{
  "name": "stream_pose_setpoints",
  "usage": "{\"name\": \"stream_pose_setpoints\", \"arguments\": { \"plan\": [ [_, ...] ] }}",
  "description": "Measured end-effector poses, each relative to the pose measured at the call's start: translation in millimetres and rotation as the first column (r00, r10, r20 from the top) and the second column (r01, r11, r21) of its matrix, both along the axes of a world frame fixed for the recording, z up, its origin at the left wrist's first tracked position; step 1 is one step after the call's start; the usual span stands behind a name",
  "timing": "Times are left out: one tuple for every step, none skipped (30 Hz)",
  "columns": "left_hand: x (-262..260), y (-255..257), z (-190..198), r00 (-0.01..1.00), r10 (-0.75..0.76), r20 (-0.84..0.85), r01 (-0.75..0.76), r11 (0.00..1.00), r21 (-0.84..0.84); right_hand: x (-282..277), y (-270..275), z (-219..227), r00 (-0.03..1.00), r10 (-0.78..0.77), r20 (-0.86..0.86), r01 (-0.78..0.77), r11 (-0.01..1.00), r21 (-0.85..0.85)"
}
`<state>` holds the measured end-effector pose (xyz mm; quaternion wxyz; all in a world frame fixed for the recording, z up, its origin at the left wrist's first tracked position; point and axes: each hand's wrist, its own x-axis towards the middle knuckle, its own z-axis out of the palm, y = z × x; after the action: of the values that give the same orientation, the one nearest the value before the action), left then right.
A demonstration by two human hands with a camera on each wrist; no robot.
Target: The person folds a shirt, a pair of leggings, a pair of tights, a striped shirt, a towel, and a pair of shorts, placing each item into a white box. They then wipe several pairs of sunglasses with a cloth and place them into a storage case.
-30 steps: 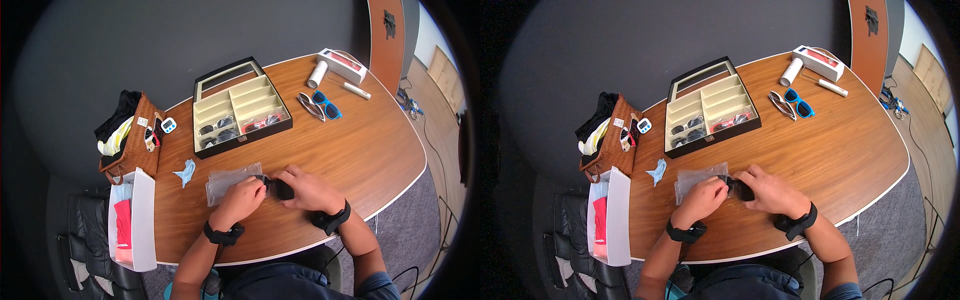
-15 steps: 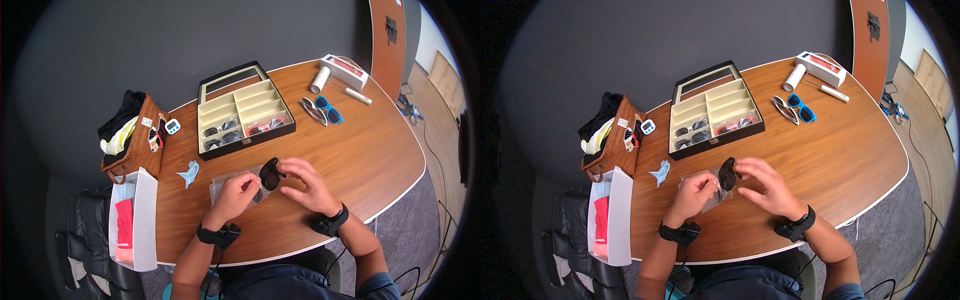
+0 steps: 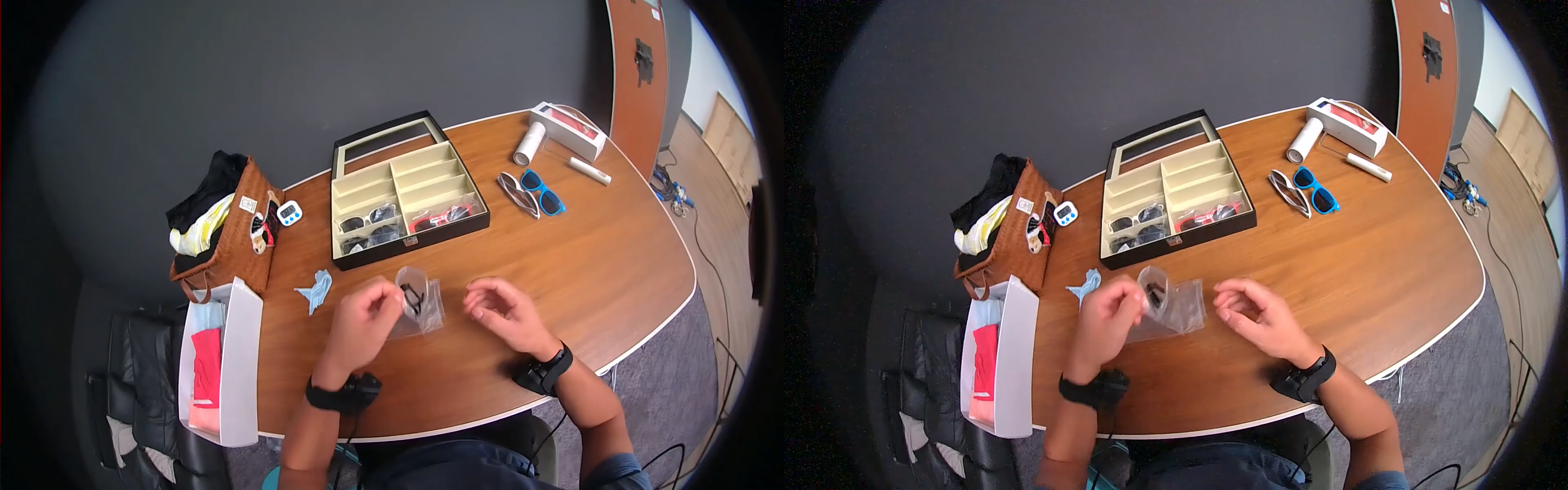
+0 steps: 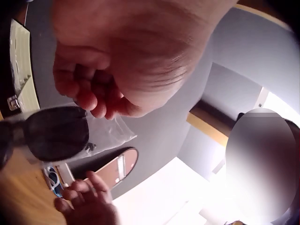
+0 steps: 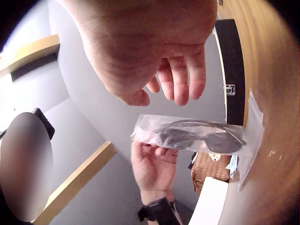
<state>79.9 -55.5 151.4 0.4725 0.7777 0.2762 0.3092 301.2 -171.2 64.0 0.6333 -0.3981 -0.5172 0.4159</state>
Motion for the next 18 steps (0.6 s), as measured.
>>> {"name": "stream_pose_setpoints", "arguments": {
  "plan": [
    [-4,-5,2,0.999,-0.037,0.013,0.038,0.994,-0.106,-1,-3,-4,0.999,0.034,-0.033,-0.036,0.998,-0.055],
    [-5,-11,4,0.999,-0.032,0.008,0.033,0.992,-0.123,-3,-7,-8,0.999,0.038,-0.039,-0.041,0.997,-0.072],
    [-2,-13,7,0.999,-0.017,-0.028,0.016,0.999,-0.039,-2,-5,-8,0.987,0.116,-0.109,-0.13,0.983,-0.129],
    [2,-13,10,0.998,0.002,-0.058,0.001,0.998,0.056,0,1,-5,0.966,0.189,-0.176,-0.22,0.961,-0.171],
    [1,-14,8,0.999,-0.05,0.011,0.05,0.998,0.033,1,2,-7,0.963,0.243,-0.113,-0.257,0.959,-0.124],
    [4,-14,7,0.998,-0.053,0.014,0.052,0.998,0.035,1,3,-5,0.965,0.24,-0.109,-0.253,0.96,-0.123],
    [6,-17,5,0.997,-0.076,-0.009,0.076,0.996,0.055,0,2,-4,0.933,0.279,-0.228,-0.323,0.928,-0.186],
    [8,-19,4,0.995,-0.095,-0.027,0.097,0.992,0.078,-1,2,-1,0.889,0.307,-0.341,-0.397,0.886,-0.238],
    [13,-24,1,0.988,-0.118,-0.095,0.138,0.961,0.239,0,3,-1,0.839,0.353,-0.415,-0.471,0.853,-0.225],
    [17,-32,-7,0.973,-0.183,-0.142,0.213,0.949,0.231,-1,4,-5,0.845,0.361,-0.395,-0.471,0.852,-0.229],
    [23,-38,-25,0.954,-0.285,-0.091,0.299,0.916,0.269,-2,5,-12,0.781,0.34,-0.524,-0.517,0.822,-0.238],
    [27,-48,-22,0.928,-0.33,-0.174,0.368,0.883,0.29,-2,5,-13,0.707,0.308,-0.637,-0.563,0.79,-0.243],
    [33,-53,-34,0.936,-0.28,-0.212,0.348,0.82,0.455,-7,5,-6,0.742,0.275,-0.611,-0.534,0.794,-0.291],
    [37,-54,-48,0.946,-0.216,-0.241,0.32,0.731,0.602,-10,9,-10,0.714,0.285,-0.639,-0.552,0.791,-0.264],
    [36,-53,-54,0.956,-0.199,-0.214,0.29,0.734,0.614,-12,12,-7,0.769,0.296,-0.567,-0.536,0.782,-0.319],
    [34,-51,-58,0.958,-0.224,-0.18,0.287,0.717,0.635,-13,15,-4,0.814,0.304,-0.495,-0.514,0.774,-0.37],
    [33,-49,-60,0.956,-0.254,-0.15,0.288,0.699,0.655,-12,20,1,0.821,0.311,-0.48,-0.513,0.77,-0.379],
    [29,-46,-61,0.959,-0.249,-0.135,0.275,0.702,0.657,-12,23,6,0.878,0.257,-0.404,-0.425,0.808,-0.409]
  ]
}}
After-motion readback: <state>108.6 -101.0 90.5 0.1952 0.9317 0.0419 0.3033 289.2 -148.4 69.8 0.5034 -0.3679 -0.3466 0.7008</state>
